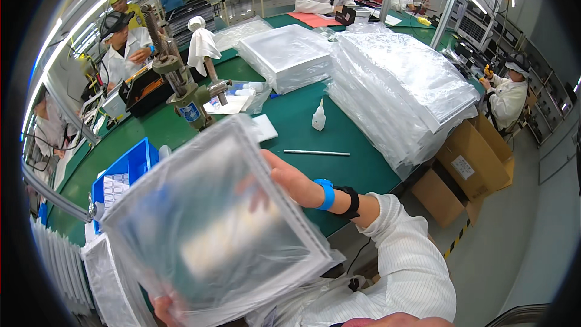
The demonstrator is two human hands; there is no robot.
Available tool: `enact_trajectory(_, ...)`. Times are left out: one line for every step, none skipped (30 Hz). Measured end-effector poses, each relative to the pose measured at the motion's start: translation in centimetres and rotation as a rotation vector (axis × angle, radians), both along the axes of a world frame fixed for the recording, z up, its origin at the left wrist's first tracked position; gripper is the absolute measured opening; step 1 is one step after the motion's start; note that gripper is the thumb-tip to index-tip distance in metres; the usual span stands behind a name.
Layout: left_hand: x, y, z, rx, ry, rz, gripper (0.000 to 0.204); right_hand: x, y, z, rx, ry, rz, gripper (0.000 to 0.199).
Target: Applying glue and foam strips to a plastic frame and packaging the assembly.
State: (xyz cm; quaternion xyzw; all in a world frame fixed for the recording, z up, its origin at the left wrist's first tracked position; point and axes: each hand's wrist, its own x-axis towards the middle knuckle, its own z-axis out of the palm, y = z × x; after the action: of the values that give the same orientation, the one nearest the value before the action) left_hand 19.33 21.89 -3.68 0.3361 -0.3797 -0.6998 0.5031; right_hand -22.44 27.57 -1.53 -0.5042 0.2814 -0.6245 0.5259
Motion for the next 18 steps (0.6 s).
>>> enact_trajectory(-2.8,0.8,1.7,-0.031,0.041,-0.043,0.058,0.1,0.0,0.5,0.023,-0.061,0.017,0.076)
enact_trajectory(-2.8,0.3,1.3,-0.031,0.042,-0.046,0.058,-0.4,0.2,0.6,0.023,-0.060,0.013,0.076)
enact_trajectory(-2.7,-0.8,0.4,-0.036,0.021,-0.118,0.061,-0.9,0.4,0.7,-0.005,-0.080,-0.018,0.073)
enact_trajectory(-3.0,-1.4,0.2,-0.039,0.001,-0.193,0.065,-1.4,0.5,0.6,-0.031,-0.099,-0.053,0.070)
enact_trajectory(-3.1,-1.8,0.3,0.001,-0.028,-0.222,0.069,-1.4,0.6,0.4,-0.028,-0.080,-0.189,0.061)
enact_trajectory(-3.7,-2.2,0.0,0.003,-0.026,-0.227,0.069,-1.8,0.6,0.1,-0.027,-0.078,-0.194,0.061)
enact_trajectory(-4.1,-2.6,-0.6,-0.036,-0.049,-0.214,0.069,-2.2,0.4,-0.1,0.003,-0.061,-0.245,0.058)
enact_trajectory(-4.6,-3.1,-0.8,-0.073,-0.070,-0.207,0.070,-2.6,0.4,-0.2,0.034,-0.042,-0.303,0.054)
enact_trajectory(-5.5,-3.2,0.3,-0.154,-0.160,-0.281,0.068,-2.6,0.5,0.1,0.120,-0.102,-0.344,0.050)
enact_trajectory(-6.4,-3.3,0.8,-0.154,-0.160,-0.281,0.068,-2.6,0.5,0.1,0.120,-0.103,-0.345,0.050)
enact_trajectory(-7.1,-3.2,1.3,-0.218,-0.187,-0.271,0.057,-2.5,0.7,0.2,0.149,-0.122,-0.359,0.049)
enact_trajectory(-7.4,-3.3,1.4,-0.282,-0.213,-0.259,0.049,-2.5,0.7,0.1,0.177,-0.142,-0.373,0.048)
enact_trajectory(-7.1,-4.4,1.0,-0.281,-0.213,-0.262,0.049,-2.5,0.8,-0.1,0.178,-0.142,-0.375,0.048)
enact_trajectory(-6.4,-6.2,0.1,-0.193,-0.092,-0.290,0.043,-2.4,0.7,-0.3,0.194,-0.159,-0.359,0.048)
enact_trajectory(-6.1,-7.5,-0.5,-0.102,0.029,-0.314,0.043,-2.3,0.6,-0.6,0.213,-0.176,-0.340,0.048)
enact_trajectory(-6.0,-8.5,-1.2,-0.100,0.028,-0.311,0.043,-2.0,0.5,-0.8,0.215,-0.176,-0.337,0.048)
enact_trajectory(-6.5,-9.5,-1.6,-0.051,0.086,-0.270,0.045,-1.8,0.3,-0.9,0.246,-0.178,-0.352,0.049)
enact_trajectory(-6.9,-10.3,-1.9,-0.002,0.144,-0.231,0.051,-1.6,0.2,-0.9,0.277,-0.179,-0.368,0.050)
